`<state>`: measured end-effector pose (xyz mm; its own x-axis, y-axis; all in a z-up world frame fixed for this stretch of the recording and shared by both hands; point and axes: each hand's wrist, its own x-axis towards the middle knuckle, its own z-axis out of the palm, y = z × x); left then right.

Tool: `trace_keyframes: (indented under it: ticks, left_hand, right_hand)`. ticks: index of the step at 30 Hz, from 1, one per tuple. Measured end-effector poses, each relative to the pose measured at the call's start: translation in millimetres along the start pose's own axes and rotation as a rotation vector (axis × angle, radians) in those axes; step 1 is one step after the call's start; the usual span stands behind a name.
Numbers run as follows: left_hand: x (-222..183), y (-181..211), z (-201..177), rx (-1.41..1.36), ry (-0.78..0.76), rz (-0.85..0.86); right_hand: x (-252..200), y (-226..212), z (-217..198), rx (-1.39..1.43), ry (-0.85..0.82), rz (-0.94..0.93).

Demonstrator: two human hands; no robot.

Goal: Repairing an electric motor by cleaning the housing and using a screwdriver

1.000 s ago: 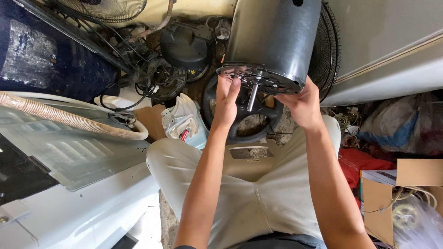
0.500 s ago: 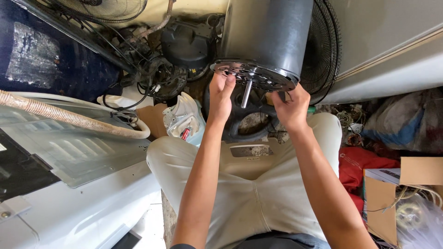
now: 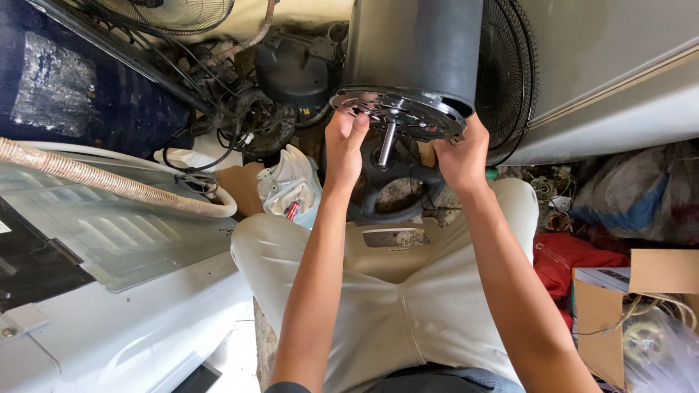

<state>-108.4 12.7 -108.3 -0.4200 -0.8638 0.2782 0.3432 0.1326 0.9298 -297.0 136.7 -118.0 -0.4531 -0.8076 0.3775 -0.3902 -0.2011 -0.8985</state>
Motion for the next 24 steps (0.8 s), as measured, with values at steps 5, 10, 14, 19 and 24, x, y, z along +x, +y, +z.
trace_keyframes:
  ticks: [5, 10, 14, 19, 24]
  left_hand:
    - [2.5, 5.9, 3.7, -0.007, -0.008, 0.021]
    - [5.0, 58.0, 21.8, 0.01, -0.033, 0.005]
    - [4.5, 63.9, 30.0, -0.068, -0.017, 0.0]
    - [-0.6, 59.3, 29.3, -0.068, -0.018, 0.043]
    - [2.7, 69.7, 38.6, -0.217, 0.003, 0.06]
  right_hand:
    - [25.5, -78.7, -6.4, 0.394, -0.123, 0.005]
    - [23.9, -120.8, -6.8, 0.381, -0.209, 0.029]
    - [8.2, -105.6, 2.0, 0.062, -0.041, 0.029]
    - [10.5, -118.2, 7.3, 0.147, 0.042, -0.05]
    - [20.6, -127.2, 4.0, 0.199, 0.026, -0.053]
